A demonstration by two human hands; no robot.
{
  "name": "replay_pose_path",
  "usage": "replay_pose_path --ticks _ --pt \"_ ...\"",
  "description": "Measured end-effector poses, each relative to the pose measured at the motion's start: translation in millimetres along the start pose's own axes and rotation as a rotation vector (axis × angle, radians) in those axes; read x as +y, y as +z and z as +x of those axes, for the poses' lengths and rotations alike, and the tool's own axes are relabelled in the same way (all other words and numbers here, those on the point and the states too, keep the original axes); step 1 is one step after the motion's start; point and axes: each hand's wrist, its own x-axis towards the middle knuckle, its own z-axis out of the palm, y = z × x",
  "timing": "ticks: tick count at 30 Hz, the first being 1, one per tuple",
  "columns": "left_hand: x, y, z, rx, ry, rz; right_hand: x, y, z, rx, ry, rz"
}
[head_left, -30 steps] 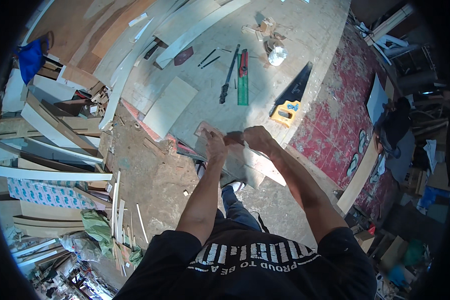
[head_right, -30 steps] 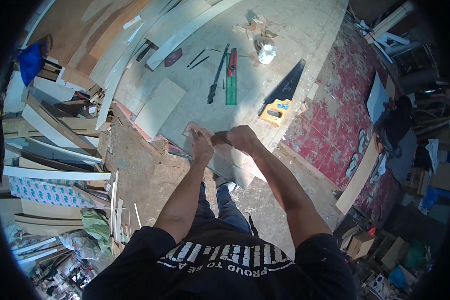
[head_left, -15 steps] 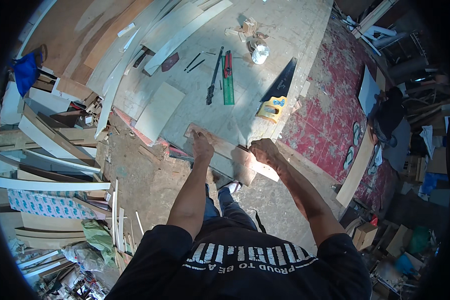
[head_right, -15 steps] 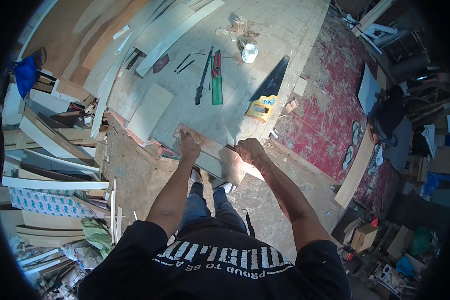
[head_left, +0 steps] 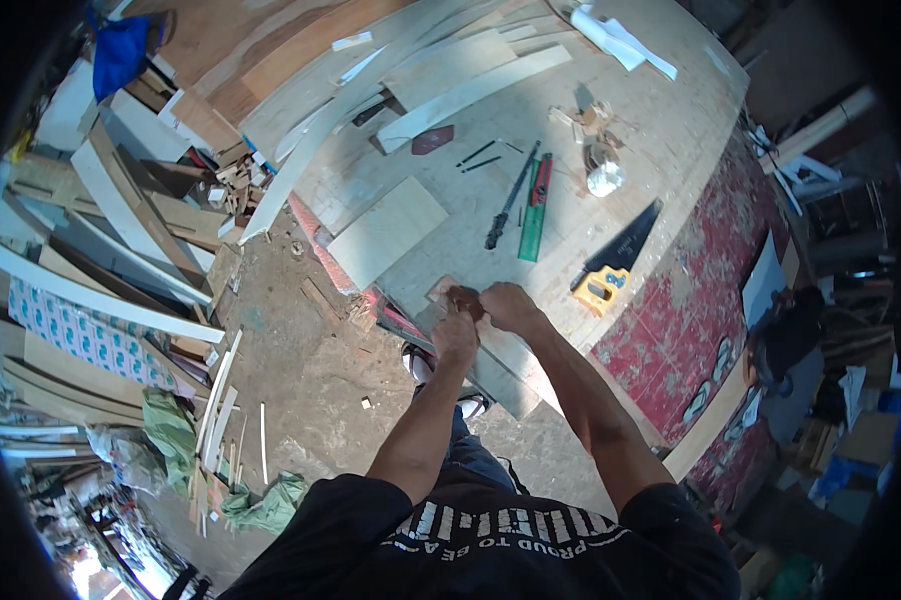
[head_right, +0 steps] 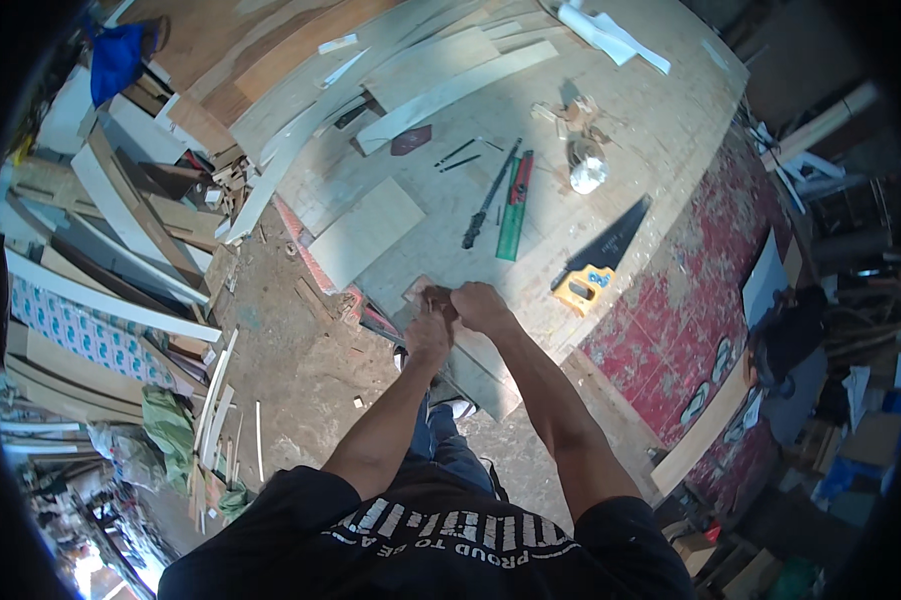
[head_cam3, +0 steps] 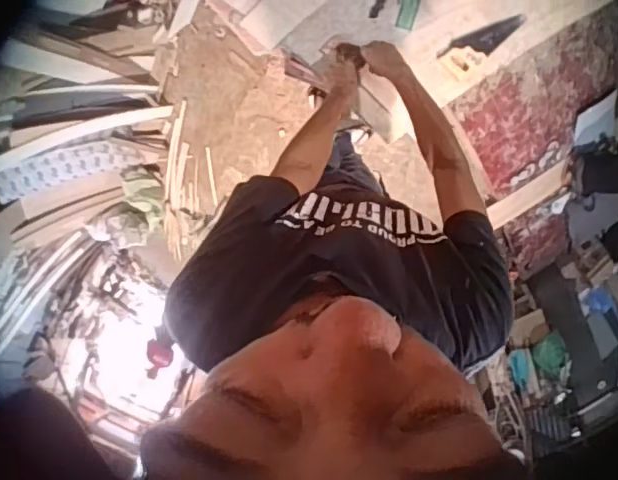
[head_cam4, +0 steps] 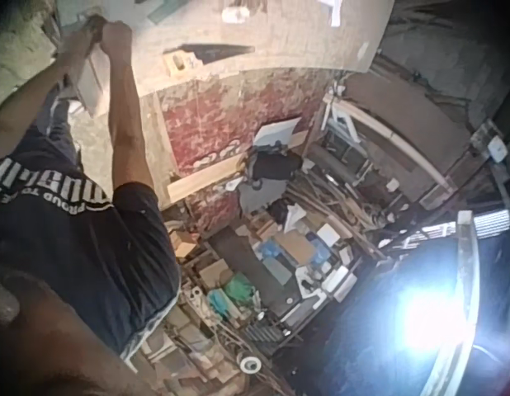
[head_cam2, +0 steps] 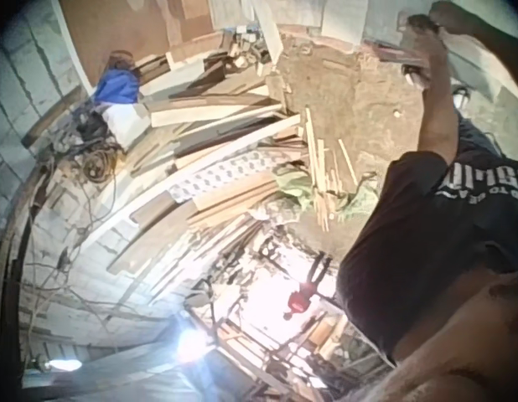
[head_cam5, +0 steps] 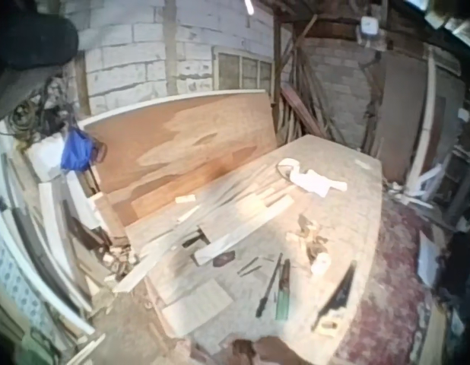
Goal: Measure and mark a wooden board using a square and pencil for a woodworking project.
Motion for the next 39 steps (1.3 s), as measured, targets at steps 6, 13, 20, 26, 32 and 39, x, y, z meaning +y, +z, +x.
replay_pose_path --ticks 6,13,20,26,32,39 --pt "-1.3 -7.5 -7.8 0.006 0.033 -0.038 -19.1 -23.6 73.2 0.074 -0.015 0.097" --pt "0.5 -10.2 -8.1 0.062 0.047 0.004 -15.4 -9.7 62.4 0.324 0.105 0.332" --pt "-2.8 3.6 -5.9 0.131 0.05 -0.016 -9.8 3.8 46.1 0.242 0.013 0.274" --pt "1.5 -3.8 -1.2 -0.031 0.013 -0.018 10.0 11.9 15.4 0.217 -0.042 0.16" --pt "10.7 -9.6 -0.6 0.024 0.027 0.112 36.5 52.3 -61.5 0.203 -0.026 0.093" --pt "9.1 -6.4 1.6 -0.051 -0.027 0.18 37.3 70.3 -157.6 0.419 0.011 0.071"
